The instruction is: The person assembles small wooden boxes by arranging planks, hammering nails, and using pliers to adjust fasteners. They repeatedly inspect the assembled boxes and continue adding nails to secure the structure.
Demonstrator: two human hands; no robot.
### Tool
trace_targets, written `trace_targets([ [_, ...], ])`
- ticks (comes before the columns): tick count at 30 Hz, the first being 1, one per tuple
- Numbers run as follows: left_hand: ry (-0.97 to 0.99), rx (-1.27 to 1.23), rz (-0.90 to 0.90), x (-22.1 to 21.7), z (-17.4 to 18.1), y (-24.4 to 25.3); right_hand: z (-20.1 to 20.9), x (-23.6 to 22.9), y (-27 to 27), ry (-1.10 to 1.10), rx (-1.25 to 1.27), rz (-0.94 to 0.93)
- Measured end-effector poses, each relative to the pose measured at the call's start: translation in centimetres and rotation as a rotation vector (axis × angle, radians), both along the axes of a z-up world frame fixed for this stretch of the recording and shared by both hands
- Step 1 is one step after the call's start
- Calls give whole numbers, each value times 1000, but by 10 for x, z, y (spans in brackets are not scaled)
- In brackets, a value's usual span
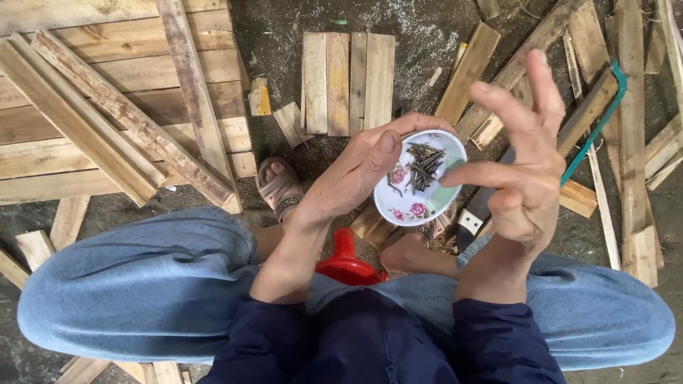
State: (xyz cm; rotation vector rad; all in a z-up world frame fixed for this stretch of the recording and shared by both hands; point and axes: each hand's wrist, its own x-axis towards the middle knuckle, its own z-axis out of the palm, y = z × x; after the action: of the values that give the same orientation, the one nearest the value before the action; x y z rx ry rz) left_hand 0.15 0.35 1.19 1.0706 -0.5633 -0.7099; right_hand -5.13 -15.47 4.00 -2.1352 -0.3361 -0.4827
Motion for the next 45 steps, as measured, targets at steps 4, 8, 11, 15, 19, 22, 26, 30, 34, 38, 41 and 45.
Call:
trace_targets([
  [4,-82,8,12,0,-5,-4,-16,3,-8,19,-75,116],
  [8,23,-41,-14,-1,-7,-3,-12,1,-13,4,-25,76],
  [11,18,-27,-11,0,-2,-3,-5,0,-12,-5,36,29],
  [15,-23,-3,-4,0,-1,-3,-9,2,-16,-3,91,67],
  [19,-17,-21,-17,0,2,-3,-5,0,-11,34,34,51],
  [22,-38,8,-1,-1,4,-2,-7,1,-11,36,41,56],
  [26,-27,-16,-7,-1,7,-2,-5,2,-6,47,-18,66],
  [30,-79,32,20,-2,6,-2,-6,2,-2,47,-8,51],
  [34,-61,28,17,-2,7,-4,-9,5,-3,34,-45,87],
  [38,-69,47,21,-2,8,-3,-9,4,-4,51,-39,87],
  [41,-88,64,29,-1,7,-3,-8,4,-5,52,-34,78],
  [45,-111,71,43,-1,3,-5,-8,5,-3,53,10,44],
])
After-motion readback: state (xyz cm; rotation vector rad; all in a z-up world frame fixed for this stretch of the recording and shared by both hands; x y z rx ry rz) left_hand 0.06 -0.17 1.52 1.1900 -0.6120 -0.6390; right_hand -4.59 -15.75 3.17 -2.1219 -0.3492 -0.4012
